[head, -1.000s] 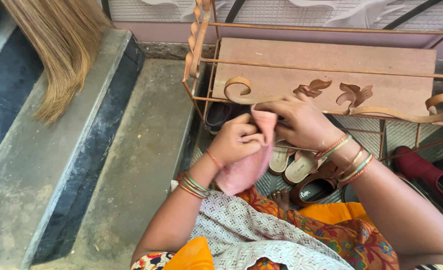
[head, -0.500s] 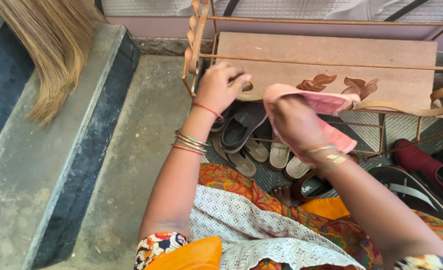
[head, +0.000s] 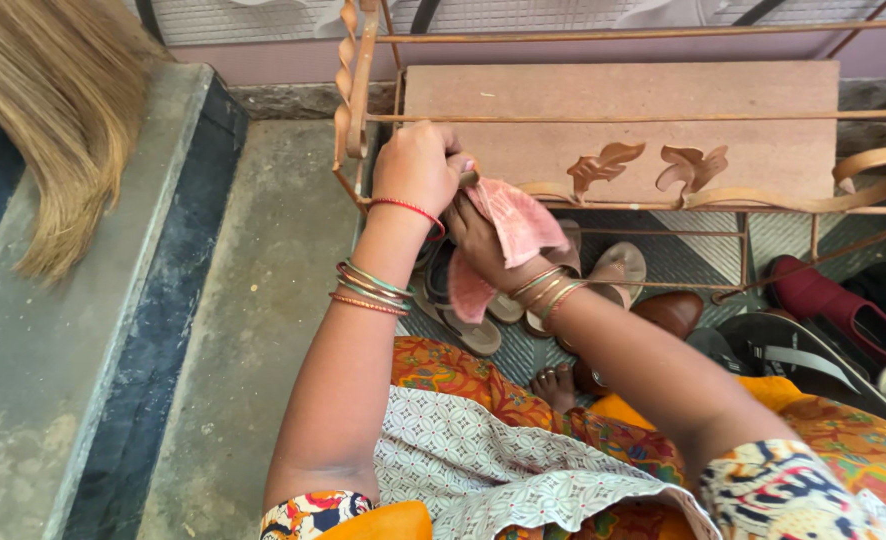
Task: The person sits on the floor and wipes a metal shoe rack with a pink cloth. They clean the vertical bars, horizontal bars, and decorative elements of the rack.
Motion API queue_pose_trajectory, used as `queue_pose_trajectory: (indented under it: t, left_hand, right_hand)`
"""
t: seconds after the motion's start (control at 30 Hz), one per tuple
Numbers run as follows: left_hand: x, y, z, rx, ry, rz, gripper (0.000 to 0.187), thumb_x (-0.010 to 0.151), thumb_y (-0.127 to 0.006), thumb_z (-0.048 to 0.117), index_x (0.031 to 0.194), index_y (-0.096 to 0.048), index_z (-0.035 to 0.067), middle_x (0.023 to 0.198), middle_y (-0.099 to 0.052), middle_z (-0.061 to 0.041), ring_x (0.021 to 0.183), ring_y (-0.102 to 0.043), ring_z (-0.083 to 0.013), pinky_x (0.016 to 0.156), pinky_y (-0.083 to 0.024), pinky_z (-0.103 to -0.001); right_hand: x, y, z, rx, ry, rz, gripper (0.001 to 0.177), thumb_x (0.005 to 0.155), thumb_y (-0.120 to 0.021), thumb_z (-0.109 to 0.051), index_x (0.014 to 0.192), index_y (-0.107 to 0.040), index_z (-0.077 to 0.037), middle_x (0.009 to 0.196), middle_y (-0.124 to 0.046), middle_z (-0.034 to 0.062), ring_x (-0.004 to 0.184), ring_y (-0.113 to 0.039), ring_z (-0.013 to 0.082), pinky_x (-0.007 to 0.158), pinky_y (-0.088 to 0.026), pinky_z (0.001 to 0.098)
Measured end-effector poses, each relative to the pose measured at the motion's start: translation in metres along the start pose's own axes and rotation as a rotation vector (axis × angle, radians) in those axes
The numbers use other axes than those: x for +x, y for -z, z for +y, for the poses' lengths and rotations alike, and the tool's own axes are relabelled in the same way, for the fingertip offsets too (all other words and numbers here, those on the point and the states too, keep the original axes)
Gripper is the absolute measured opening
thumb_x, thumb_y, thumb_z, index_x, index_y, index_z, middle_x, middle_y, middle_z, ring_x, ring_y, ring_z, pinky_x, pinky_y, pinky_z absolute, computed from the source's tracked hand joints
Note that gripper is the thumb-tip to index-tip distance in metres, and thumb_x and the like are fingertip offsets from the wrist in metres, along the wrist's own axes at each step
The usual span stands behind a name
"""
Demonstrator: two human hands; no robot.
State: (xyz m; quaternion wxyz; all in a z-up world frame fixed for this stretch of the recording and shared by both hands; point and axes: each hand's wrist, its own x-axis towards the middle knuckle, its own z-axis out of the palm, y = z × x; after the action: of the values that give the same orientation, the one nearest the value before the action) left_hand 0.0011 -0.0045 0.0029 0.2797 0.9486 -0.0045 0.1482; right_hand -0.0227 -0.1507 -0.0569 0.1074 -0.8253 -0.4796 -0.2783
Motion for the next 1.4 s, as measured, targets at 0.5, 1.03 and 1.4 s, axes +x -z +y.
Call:
queue_pose_trajectory:
  t: [0.5,1.03,1.4]
  left_hand:
    - [0.004,-0.001,-0.006,-0.074,-0.047,0.058,0.026,0.069,-0.091,0.025,0.08,-0.076,0.007,0.089,-0.072,-0.014,0.085,-0.07,-0.0342,0.075,-0.055,-0.045]
    - [0.013,0.005,-0.004,-0.078,0.082,-0.053,0.026,0.07,-0.092,0.024,0.087,-0.079,0.01,0.085,-0.076,-0.013,0.078,-0.075,-0.0267,0.075,-0.058,-0.039]
    - [0.004,-0.001,-0.003,-0.07,-0.012,0.079,0.023,0.071,-0.091,0.02,0.079,-0.075,0.006,0.091,-0.073,-0.013,0.084,-0.07,-0.0316,0.075,-0.055,-0.043]
  right_hand:
    - [-0.051,0.054,0.024,-0.109,-0.249,-0.086,0.035,0.085,-0.06,-0.005,0.118,-0.068,0.0,0.11,-0.066,0.0175,0.102,-0.064,0.0369,0.09,-0.051,0.0475]
    - [-0.056,0.02,0.035,-0.628,-0.11,-0.168,0.053,0.078,-0.058,-0.017,0.125,-0.059,0.008,0.128,-0.061,0.0176,0.124,-0.054,0.0326,0.109,-0.042,0.0388]
    - [-0.131,0.104,0.07,0.045,-0.713,-0.062,0.015,0.092,-0.068,-0.011,0.106,-0.073,-0.01,0.11,-0.069,0.0123,0.108,-0.065,0.0358,0.095,-0.052,0.0454]
